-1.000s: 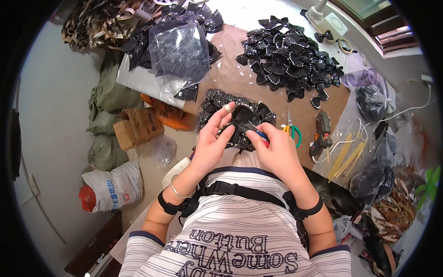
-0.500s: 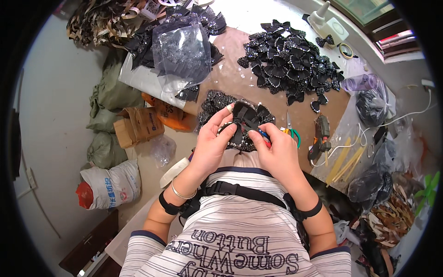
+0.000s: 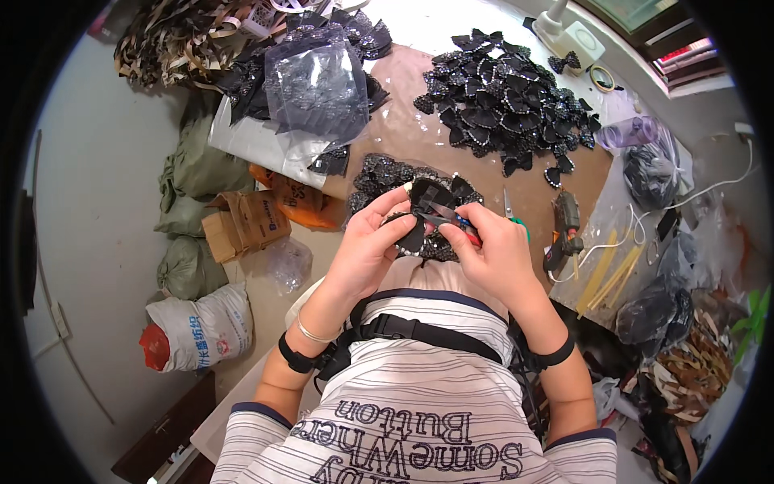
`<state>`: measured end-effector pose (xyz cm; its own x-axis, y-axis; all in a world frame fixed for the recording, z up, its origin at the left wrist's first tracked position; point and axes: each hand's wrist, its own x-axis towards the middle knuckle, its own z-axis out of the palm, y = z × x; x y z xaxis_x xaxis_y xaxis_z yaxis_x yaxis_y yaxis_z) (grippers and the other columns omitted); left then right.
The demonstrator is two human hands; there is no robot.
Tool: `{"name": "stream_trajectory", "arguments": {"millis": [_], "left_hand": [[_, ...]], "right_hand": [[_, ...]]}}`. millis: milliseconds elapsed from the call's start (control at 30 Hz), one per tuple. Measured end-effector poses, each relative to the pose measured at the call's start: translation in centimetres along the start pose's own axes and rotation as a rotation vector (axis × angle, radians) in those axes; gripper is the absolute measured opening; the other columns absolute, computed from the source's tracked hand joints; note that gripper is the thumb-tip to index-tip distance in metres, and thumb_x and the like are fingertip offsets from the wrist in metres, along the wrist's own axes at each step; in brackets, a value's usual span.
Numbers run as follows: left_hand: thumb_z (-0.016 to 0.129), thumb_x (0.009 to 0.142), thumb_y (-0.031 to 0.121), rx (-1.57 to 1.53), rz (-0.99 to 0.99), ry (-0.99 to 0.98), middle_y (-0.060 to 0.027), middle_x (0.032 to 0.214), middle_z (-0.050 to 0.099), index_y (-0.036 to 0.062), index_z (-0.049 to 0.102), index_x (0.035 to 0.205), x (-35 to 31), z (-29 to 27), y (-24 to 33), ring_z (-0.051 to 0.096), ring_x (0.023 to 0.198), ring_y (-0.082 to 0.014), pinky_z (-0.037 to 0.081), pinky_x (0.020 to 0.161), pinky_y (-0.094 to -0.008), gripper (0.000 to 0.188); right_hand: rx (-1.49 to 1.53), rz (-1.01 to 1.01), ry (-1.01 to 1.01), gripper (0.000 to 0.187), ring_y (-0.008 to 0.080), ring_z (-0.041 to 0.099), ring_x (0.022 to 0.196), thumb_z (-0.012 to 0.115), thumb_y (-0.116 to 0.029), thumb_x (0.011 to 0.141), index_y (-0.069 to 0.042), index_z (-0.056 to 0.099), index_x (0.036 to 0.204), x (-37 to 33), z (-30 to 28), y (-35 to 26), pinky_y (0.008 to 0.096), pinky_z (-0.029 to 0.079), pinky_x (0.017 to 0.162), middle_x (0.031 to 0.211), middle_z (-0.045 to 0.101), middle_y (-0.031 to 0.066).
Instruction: The person trims the edges of black sequined bows using yellow-handled scissors. They handle the bows one at a time, cutting small pieces from the edges and placing the finished items on a pile on the table.
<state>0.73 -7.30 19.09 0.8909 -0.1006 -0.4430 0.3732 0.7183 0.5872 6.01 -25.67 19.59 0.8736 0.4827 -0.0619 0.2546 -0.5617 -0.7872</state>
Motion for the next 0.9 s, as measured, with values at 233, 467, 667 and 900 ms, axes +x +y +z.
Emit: {"name": "stream_trajectory", "arguments": {"millis": [233, 467, 667, 900], "left_hand": [[0.053, 0.090, 0.000, -0.010, 0.001, 0.000, -0.0125, 0.116, 0.060, -0.0050, 0.042, 0.132, -0.8, -0.2, 0.5, 0.062, 0.099, -0.0166, 0.050, 0.087, -0.0283, 0.044], [0.051, 0.089, -0.003, 0.214, 0.055, 0.007, -0.0130, 0.127, 0.054, -0.0056, 0.039, 0.136, -1.2, -0.5, -0.1, 0.056, 0.108, -0.0146, 0.047, 0.092, -0.0279, 0.048], [0.051, 0.089, -0.003, 0.325, 0.113, -0.038, -0.0127, 0.129, 0.052, -0.0040, 0.036, 0.139, -1.5, -0.9, -0.3, 0.052, 0.115, -0.0140, 0.044, 0.096, -0.0277, 0.052], [0.051, 0.090, -0.002, 0.402, 0.069, -0.045, -0.0128, 0.128, 0.052, -0.0030, 0.034, 0.140, -1.7, -2.1, -0.8, 0.055, 0.108, -0.0129, 0.046, 0.092, -0.0273, 0.053]], "right_hand": [[0.043, -0.092, 0.058, 0.023, 0.0252, 0.055, 0.051, 0.068, -0.023, 0.082, -0.002, 0.061, 0.088, -0.2, 0.6, -0.2, 0.0326, 0.041, 0.049, 0.065, 0.058, 0.0109], [0.068, 0.016, -0.157, 0.025, 0.0221, 0.053, 0.049, 0.066, -0.025, 0.084, -0.001, 0.060, 0.086, 0.3, -0.4, -1.1, 0.0320, 0.040, 0.049, 0.057, 0.054, 0.0113], [0.155, 0.098, -0.206, 0.024, 0.0145, 0.048, 0.049, 0.064, -0.024, 0.086, -0.001, 0.062, 0.082, -0.2, -0.1, -1.7, 0.0291, 0.037, 0.048, 0.055, 0.052, 0.0076], [0.367, 0.227, -0.206, 0.025, 0.0033, 0.041, 0.055, 0.060, -0.022, 0.090, 0.000, 0.064, 0.079, -1.0, 1.6, -1.0, 0.0226, 0.031, 0.049, 0.057, 0.050, -0.0030]]}}
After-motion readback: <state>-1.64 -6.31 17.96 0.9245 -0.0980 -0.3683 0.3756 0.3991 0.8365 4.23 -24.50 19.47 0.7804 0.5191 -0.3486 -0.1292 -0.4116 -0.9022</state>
